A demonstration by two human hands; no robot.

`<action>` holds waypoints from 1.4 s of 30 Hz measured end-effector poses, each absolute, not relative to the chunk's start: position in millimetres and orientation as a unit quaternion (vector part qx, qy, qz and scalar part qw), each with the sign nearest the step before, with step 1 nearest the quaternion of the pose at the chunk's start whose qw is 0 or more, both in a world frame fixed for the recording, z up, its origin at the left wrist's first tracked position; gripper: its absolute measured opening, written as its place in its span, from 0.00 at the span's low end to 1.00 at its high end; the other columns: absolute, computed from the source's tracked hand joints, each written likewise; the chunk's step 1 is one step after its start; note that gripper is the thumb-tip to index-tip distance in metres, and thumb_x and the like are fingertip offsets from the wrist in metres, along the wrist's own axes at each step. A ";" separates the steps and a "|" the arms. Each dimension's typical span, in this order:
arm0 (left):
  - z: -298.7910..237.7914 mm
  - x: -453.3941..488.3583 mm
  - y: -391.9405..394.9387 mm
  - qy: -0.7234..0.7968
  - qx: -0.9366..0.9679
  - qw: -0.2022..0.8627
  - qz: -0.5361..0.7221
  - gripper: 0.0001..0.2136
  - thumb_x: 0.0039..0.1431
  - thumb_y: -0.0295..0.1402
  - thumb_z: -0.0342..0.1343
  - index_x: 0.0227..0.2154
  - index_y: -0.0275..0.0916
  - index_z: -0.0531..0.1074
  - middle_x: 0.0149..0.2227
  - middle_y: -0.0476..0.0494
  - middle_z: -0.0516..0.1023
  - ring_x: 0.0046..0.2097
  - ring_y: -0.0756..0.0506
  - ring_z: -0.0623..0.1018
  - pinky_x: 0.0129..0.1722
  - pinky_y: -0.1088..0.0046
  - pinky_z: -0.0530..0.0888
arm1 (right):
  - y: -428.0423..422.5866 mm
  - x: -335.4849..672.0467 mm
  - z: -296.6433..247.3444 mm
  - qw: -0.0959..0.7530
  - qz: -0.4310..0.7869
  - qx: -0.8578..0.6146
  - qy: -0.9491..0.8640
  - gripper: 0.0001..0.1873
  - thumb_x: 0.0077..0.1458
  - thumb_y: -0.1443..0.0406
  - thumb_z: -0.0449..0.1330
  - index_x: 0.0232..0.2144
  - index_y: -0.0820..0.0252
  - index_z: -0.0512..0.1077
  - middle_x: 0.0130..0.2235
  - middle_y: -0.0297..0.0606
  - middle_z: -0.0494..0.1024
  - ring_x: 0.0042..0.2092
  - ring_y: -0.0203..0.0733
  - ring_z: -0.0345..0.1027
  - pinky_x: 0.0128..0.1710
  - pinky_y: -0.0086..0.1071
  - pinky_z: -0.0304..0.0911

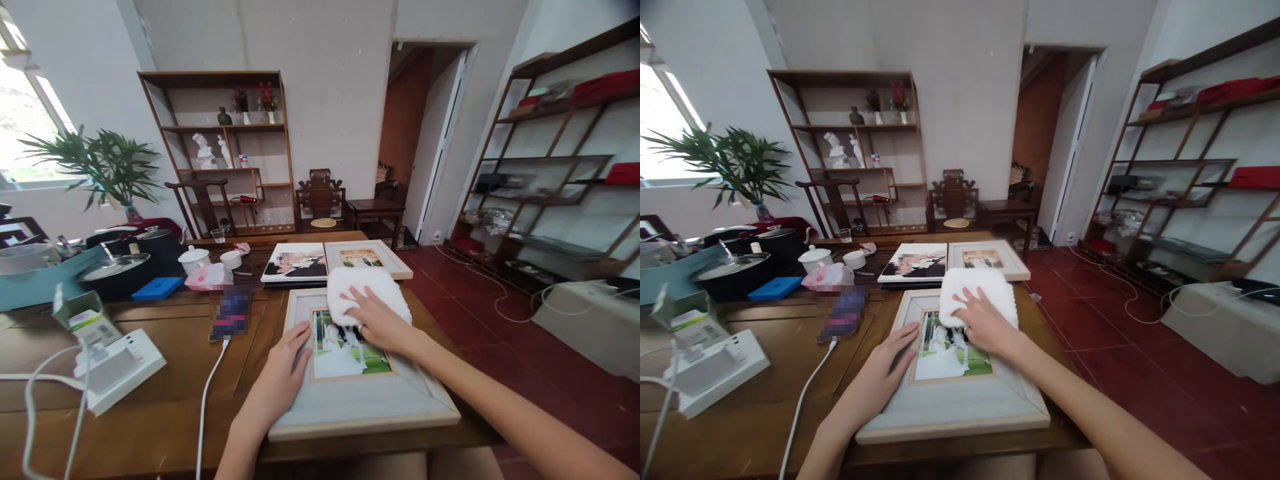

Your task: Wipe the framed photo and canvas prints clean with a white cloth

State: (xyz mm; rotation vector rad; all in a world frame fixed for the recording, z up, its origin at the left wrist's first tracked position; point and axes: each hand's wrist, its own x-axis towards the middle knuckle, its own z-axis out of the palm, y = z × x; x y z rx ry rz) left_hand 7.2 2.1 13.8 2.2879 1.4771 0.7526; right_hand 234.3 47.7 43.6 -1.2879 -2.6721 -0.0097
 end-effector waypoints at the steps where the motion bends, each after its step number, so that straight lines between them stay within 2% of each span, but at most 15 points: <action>1: 12.8 7.5 2.2 0.517 0.799 0.157 0.265 0.18 0.60 0.32 0.43 0.52 0.36 0.64 0.58 0.40 0.63 0.59 0.43 0.63 0.58 0.63 0.60 | 34.3 232.7 45.5 0.081 0.014 -0.422 -0.903 0.29 0.39 0.78 0.48 0.46 0.63 0.68 0.59 0.48 0.59 0.62 0.51 0.41 0.59 0.51 0.37; 5: 11.0 8.6 1.5 0.513 0.800 0.151 0.270 0.19 0.60 0.32 0.42 0.54 0.36 0.62 0.59 0.40 0.62 0.59 0.44 0.61 0.59 0.63 0.58 | -29.9 230.4 65.0 0.042 0.096 -0.399 -0.911 0.26 0.40 0.77 0.48 0.44 0.63 0.68 0.56 0.51 0.63 0.60 0.50 0.48 0.58 0.45 0.42; 8: 12.2 9.2 0.9 0.516 0.800 0.150 0.266 0.19 0.60 0.32 0.42 0.53 0.36 0.62 0.58 0.40 0.62 0.59 0.44 0.62 0.59 0.63 0.58 | -64.9 228.2 82.6 0.013 0.153 -0.392 -0.907 0.23 0.40 0.76 0.48 0.40 0.60 0.70 0.51 0.47 0.69 0.57 0.49 0.54 0.55 0.42 0.49; 10: 12.5 9.1 1.1 0.514 0.802 0.151 0.263 0.19 0.60 0.32 0.42 0.53 0.36 0.63 0.58 0.40 0.63 0.59 0.44 0.62 0.59 0.63 0.58 | -73.2 225.4 86.9 0.010 0.178 -0.385 -0.906 0.23 0.40 0.76 0.48 0.38 0.59 0.71 0.48 0.45 0.71 0.57 0.48 0.55 0.55 0.40 0.50; 12: 11.7 8.4 1.8 0.510 0.805 0.152 0.261 0.19 0.60 0.32 0.42 0.53 0.35 0.63 0.58 0.40 0.62 0.59 0.44 0.62 0.59 0.64 0.58 | -68.0 223.2 82.9 0.024 0.186 -0.377 -0.907 0.24 0.39 0.76 0.48 0.39 0.58 0.70 0.48 0.44 0.71 0.58 0.46 0.53 0.57 0.40 0.47; 15: 10.2 7.0 2.8 0.506 0.809 0.152 0.257 0.19 0.60 0.32 0.42 0.54 0.34 0.62 0.58 0.39 0.62 0.60 0.44 0.61 0.59 0.64 0.58 | -38.9 225.5 67.7 0.053 0.170 -0.383 -0.907 0.27 0.40 0.76 0.48 0.44 0.60 0.68 0.54 0.47 0.66 0.61 0.45 0.46 0.59 0.42 0.43; 20: 11.9 5.9 3.6 0.500 0.813 0.156 0.254 0.19 0.60 0.33 0.42 0.54 0.36 0.62 0.59 0.40 0.61 0.60 0.44 0.61 0.59 0.62 0.58 | 27.2 238.9 49.6 0.091 0.085 -0.395 -0.910 0.32 0.41 0.78 0.46 0.51 0.60 0.63 0.57 0.43 0.63 0.63 0.42 0.38 0.60 0.48 0.33; 27: 10.7 5.8 3.7 0.501 0.806 0.158 0.272 0.19 0.60 0.33 0.43 0.53 0.36 0.64 0.58 0.41 0.62 0.59 0.44 0.62 0.59 0.63 0.59 | 45.2 234.0 42.9 0.089 0.012 -0.418 -0.904 0.31 0.40 0.78 0.48 0.50 0.63 0.64 0.58 0.48 0.61 0.63 0.48 0.37 0.59 0.51 0.34; 31: 9.0 6.5 4.1 0.501 0.808 0.152 0.271 0.19 0.60 0.33 0.43 0.53 0.35 0.63 0.58 0.40 0.63 0.59 0.44 0.63 0.59 0.63 0.59 | 2.6 226.1 52.6 0.059 0.042 -0.416 -0.906 0.28 0.41 0.77 0.48 0.47 0.62 0.66 0.56 0.49 0.63 0.61 0.52 0.45 0.58 0.51 0.40; 36: 10.3 7.3 2.0 0.506 0.808 0.150 0.261 0.19 0.61 0.33 0.42 0.54 0.34 0.62 0.58 0.40 0.62 0.60 0.45 0.61 0.59 0.63 0.58 | -65.4 219.0 81.5 0.002 0.095 -0.396 -0.913 0.24 0.43 0.76 0.47 0.43 0.63 0.69 0.52 0.52 0.68 0.57 0.54 0.55 0.54 0.47 0.51; 39: 11.4 7.4 1.7 0.506 0.808 0.155 0.258 0.19 0.61 0.33 0.41 0.54 0.34 0.62 0.59 0.40 0.62 0.60 0.45 0.61 0.59 0.64 0.58 | -84.5 216.5 91.8 -0.019 0.124 -0.400 -0.908 0.26 0.41 0.77 0.48 0.44 0.62 0.69 0.52 0.50 0.68 0.55 0.54 0.57 0.53 0.44 0.53; 42: 11.4 7.2 1.8 0.507 0.807 0.158 0.259 0.19 0.61 0.33 0.41 0.54 0.35 0.62 0.59 0.40 0.61 0.60 0.45 0.61 0.59 0.64 0.58 | -78.3 219.4 87.3 -0.001 0.158 -0.414 -0.896 0.28 0.40 0.76 0.48 0.45 0.59 0.69 0.55 0.48 0.65 0.57 0.53 0.55 0.53 0.43 0.53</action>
